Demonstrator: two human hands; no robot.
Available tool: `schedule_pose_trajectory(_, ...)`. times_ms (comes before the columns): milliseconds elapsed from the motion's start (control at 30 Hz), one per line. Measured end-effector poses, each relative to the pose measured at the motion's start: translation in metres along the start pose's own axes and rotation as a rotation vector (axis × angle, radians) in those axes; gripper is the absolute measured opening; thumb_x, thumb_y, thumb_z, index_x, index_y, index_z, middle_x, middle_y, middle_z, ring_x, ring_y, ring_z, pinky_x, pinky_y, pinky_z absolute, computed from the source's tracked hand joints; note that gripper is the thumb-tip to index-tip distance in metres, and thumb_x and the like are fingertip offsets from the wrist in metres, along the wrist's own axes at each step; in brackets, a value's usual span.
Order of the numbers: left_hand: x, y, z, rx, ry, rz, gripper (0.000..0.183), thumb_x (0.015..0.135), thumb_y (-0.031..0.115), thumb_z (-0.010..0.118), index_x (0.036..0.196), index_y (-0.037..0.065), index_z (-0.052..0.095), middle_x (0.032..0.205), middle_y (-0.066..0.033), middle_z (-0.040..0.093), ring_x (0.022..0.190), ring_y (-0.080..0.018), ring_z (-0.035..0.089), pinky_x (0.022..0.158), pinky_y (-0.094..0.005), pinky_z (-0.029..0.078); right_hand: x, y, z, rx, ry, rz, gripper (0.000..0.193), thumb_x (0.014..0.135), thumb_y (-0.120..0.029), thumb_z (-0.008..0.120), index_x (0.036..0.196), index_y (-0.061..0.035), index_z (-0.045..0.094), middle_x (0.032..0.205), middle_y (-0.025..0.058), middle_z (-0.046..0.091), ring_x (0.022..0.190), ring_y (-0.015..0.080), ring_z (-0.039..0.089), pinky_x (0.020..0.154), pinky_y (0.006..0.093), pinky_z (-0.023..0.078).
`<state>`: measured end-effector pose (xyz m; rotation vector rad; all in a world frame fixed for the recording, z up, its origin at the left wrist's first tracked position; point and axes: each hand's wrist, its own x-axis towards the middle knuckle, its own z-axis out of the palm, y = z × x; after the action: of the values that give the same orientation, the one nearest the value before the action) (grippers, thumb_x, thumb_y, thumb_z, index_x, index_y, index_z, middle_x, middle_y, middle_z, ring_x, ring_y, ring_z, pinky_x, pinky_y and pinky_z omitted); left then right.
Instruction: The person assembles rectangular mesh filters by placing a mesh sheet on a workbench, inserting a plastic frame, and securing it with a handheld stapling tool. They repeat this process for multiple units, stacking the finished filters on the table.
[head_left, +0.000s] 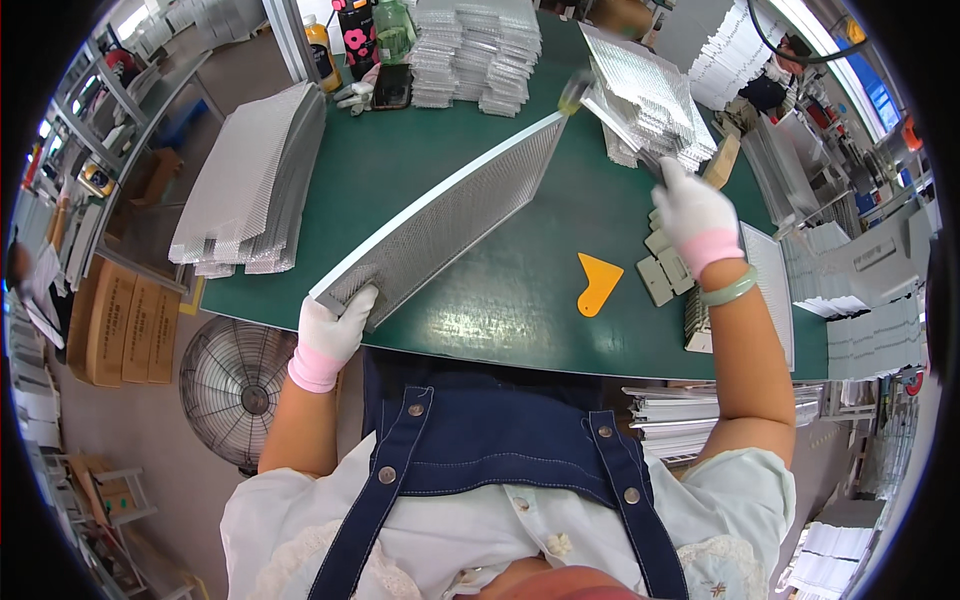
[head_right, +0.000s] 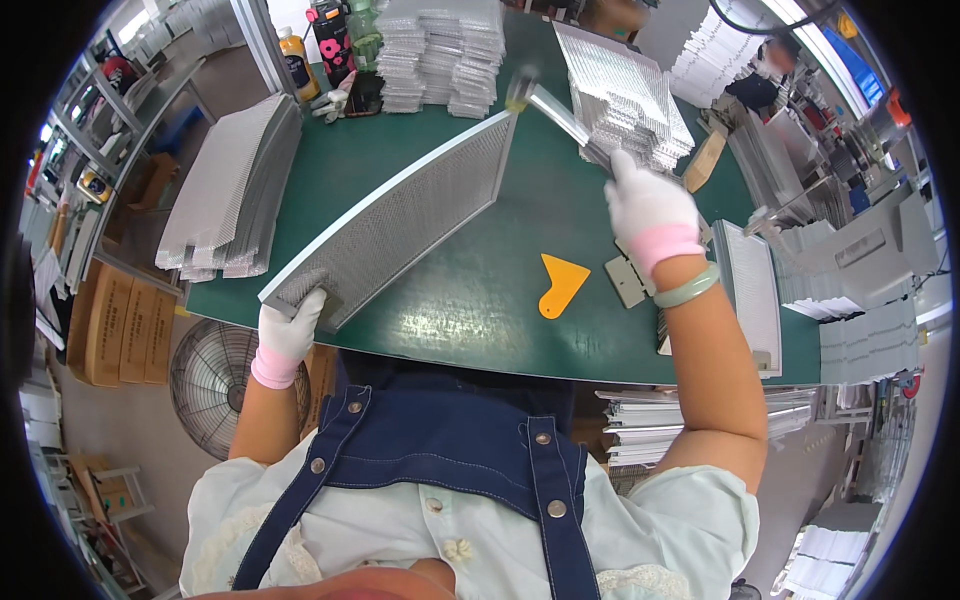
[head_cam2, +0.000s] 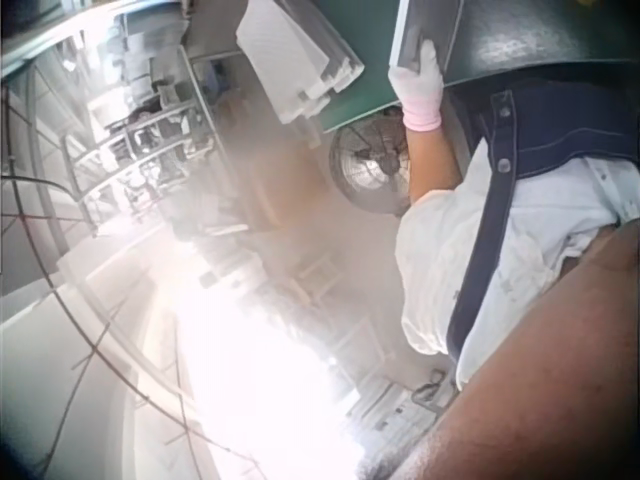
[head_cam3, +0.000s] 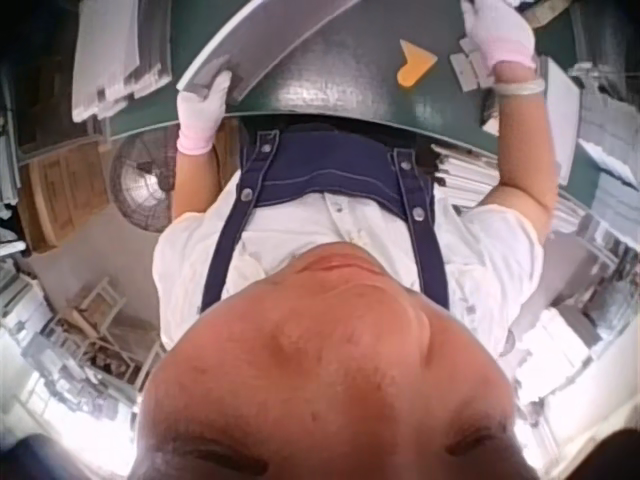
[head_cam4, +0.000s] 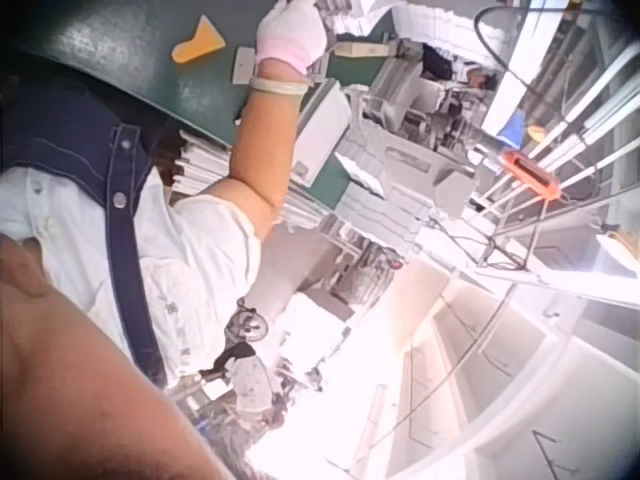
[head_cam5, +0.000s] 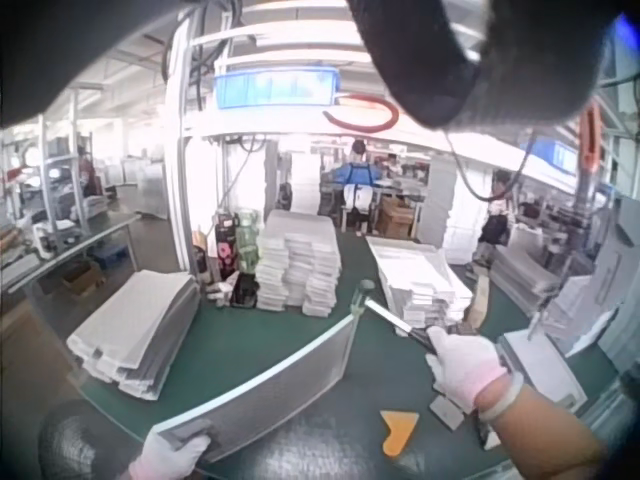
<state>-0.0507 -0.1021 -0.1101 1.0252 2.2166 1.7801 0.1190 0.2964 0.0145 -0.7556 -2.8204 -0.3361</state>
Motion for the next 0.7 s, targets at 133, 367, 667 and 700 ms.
schedule_pose_trajectory(133, -0.002, 0.028, -0.001, 0.189, 0.043, 0.196, 0.032, 0.086, 0.002, 0.065, 0.118, -0.004, 0.062, 0.106, -0.0159, 0.070, 0.094, -0.0251, 0.068, 0.085, -0.0342, 0.054, -0.017, 0.009, 0.018, 0.117, -0.079, 0.098, 0.031, 0.092, -0.026, 0.059, 0.118, -0.0109, 0.051, 0.087, 0.0172, 0.068, 0.084, 0.0398, 0.066, 0.074, 0.0516, 0.051)
schedule_pose_trajectory(367, -0.011, 0.004, 0.105, 0.644, -0.644, 0.613, 0.064, 0.074, 0.019, 0.074, 0.132, 0.007, 0.050, 0.133, -0.0198, 0.049, 0.125, -0.0403, 0.046, 0.103, -0.0509, 0.040, -0.039, -0.014, 0.111, 0.308, -0.344, 0.280, 0.042, 0.094, -0.029, 0.057, 0.132, -0.0109, 0.053, 0.102, 0.0203, 0.070, 0.096, 0.0385, 0.067, 0.084, 0.0480, 0.052)
schedule_pose_trajectory(667, -0.024, -0.027, 0.128, 0.778, -0.681, 0.582, 0.073, 0.075, 0.033, 0.077, 0.140, 0.017, 0.048, 0.140, -0.0165, 0.047, 0.132, -0.0406, 0.040, 0.109, -0.0548, 0.033, -0.009, -0.048, 0.127, 0.208, -0.230, 0.261, 0.037, 0.096, -0.028, 0.054, 0.129, -0.0139, 0.052, 0.099, 0.0165, 0.069, 0.092, 0.0381, 0.068, 0.080, 0.0500, 0.053)
schedule_pose_trajectory(700, -0.024, -0.027, 0.128, 0.779, -0.689, 0.572, 0.072, 0.076, 0.034, 0.077, 0.139, 0.017, 0.048, 0.140, -0.0166, 0.047, 0.132, -0.0409, 0.040, 0.109, -0.0547, 0.033, -0.005, -0.049, 0.127, 0.184, -0.239, 0.246, 0.036, 0.096, -0.028, 0.054, 0.129, -0.0144, 0.052, 0.099, 0.0163, 0.069, 0.092, 0.0381, 0.068, 0.080, 0.0501, 0.054)
